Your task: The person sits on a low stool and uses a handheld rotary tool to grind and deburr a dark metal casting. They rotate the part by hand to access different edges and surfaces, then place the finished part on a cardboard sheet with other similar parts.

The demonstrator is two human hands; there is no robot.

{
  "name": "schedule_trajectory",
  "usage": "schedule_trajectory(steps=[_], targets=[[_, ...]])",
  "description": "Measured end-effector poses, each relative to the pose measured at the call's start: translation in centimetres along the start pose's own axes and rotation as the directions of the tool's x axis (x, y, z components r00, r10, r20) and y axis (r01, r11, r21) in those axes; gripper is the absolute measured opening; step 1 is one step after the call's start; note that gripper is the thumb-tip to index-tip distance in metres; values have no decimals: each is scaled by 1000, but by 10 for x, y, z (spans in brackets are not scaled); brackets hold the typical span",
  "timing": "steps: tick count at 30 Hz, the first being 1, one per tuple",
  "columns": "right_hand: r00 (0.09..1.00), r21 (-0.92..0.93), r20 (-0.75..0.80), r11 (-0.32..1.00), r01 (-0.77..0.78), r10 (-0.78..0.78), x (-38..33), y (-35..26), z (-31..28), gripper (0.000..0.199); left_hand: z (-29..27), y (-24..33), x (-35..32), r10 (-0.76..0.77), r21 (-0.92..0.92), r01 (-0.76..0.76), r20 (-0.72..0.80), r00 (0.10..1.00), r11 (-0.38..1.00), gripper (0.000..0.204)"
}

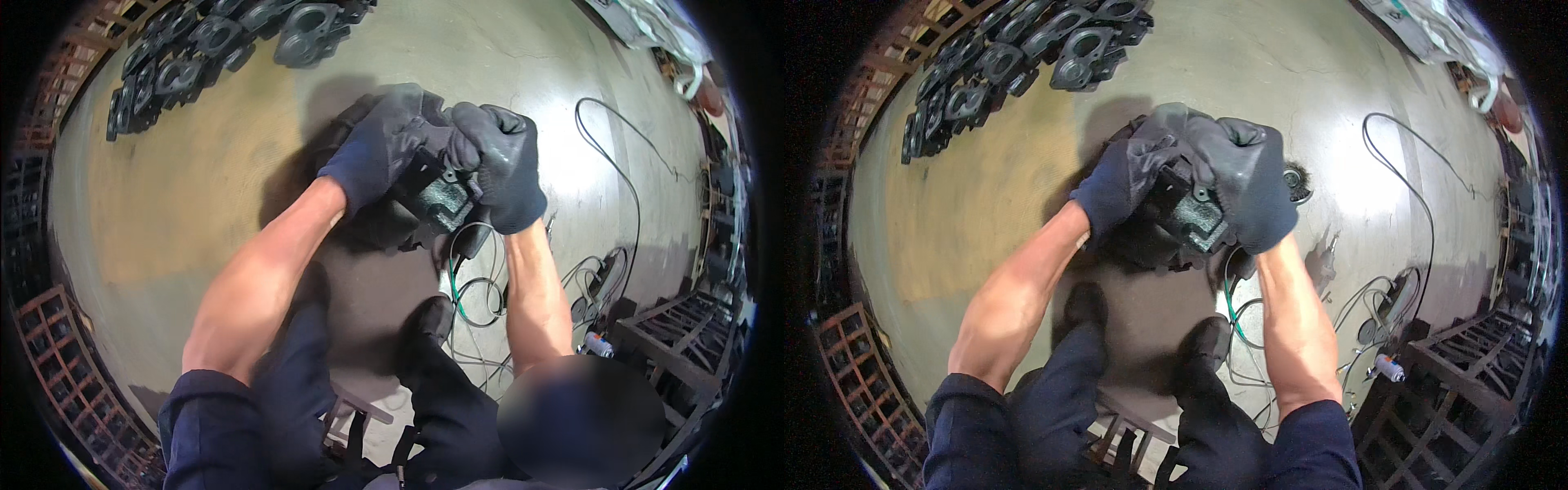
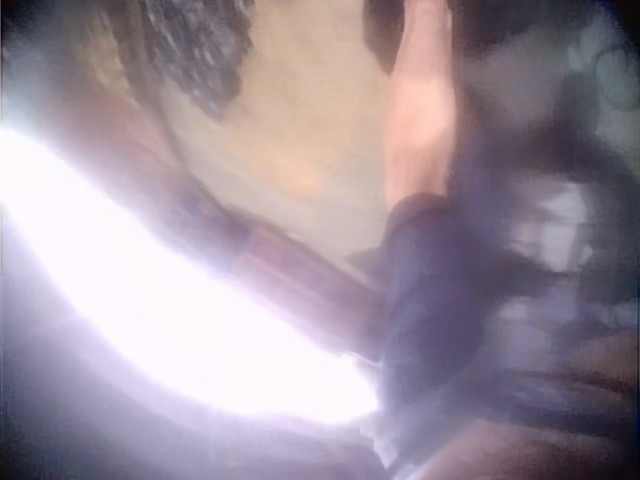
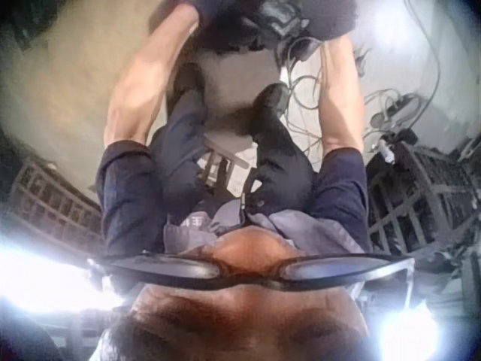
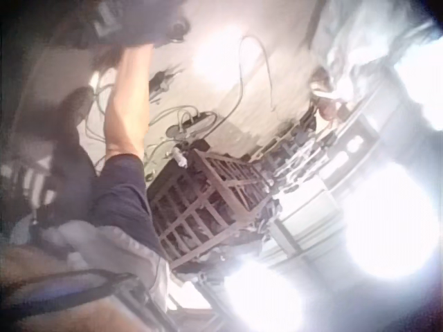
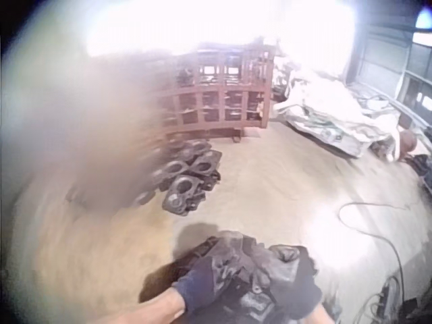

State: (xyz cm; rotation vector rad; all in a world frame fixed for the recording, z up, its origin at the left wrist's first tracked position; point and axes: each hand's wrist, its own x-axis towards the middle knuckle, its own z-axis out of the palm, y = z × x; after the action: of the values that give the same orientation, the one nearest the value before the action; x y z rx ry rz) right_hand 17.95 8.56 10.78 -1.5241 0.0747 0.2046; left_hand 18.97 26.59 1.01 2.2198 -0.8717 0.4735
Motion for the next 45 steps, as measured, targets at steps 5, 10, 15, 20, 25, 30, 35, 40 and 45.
schedule_trajectory(steps=[5,10,15,20,25,30,35,40,45], targets=[[990,-193,79,973,130,-116,6,3,-10,36,-16,14,13,-169,-26,177,195,966,984,23],[993,-58,-102,996,61,-67,-8,4,8,29,-19,19,11,-251,-209,286,177,952,935,27],[912,-170,259,914,367,-318,-3,-3,-15,14,13,-7,-4,59,251,-84,106,993,964,24],[815,-153,445,865,477,-371,-13,-94,-1,22,-1,8,-9,-469,-350,613,415,779,708,31],[997,-2,-20,997,71,-71,-47,-66,-93,56,-4,12,3,-206,507,-95,505,838,857,26],[831,-133,-373,863,-488,412,-151,114,-142,44,2,-8,-4,-164,200,93,371,914,975,25],[708,-60,-505,799,-599,493,-244,240,-151,45,21,7,-21,-519,-269,566,229,824,780,17],[660,-127,-558,734,-667,503,-258,251,-143,47,-41,110,6,-511,-114,536,193,838,837,23],[709,-162,-566,787,-596,421,-240,241,-149,43,-47,120,16,-413,40,411,65,908,911,26]])
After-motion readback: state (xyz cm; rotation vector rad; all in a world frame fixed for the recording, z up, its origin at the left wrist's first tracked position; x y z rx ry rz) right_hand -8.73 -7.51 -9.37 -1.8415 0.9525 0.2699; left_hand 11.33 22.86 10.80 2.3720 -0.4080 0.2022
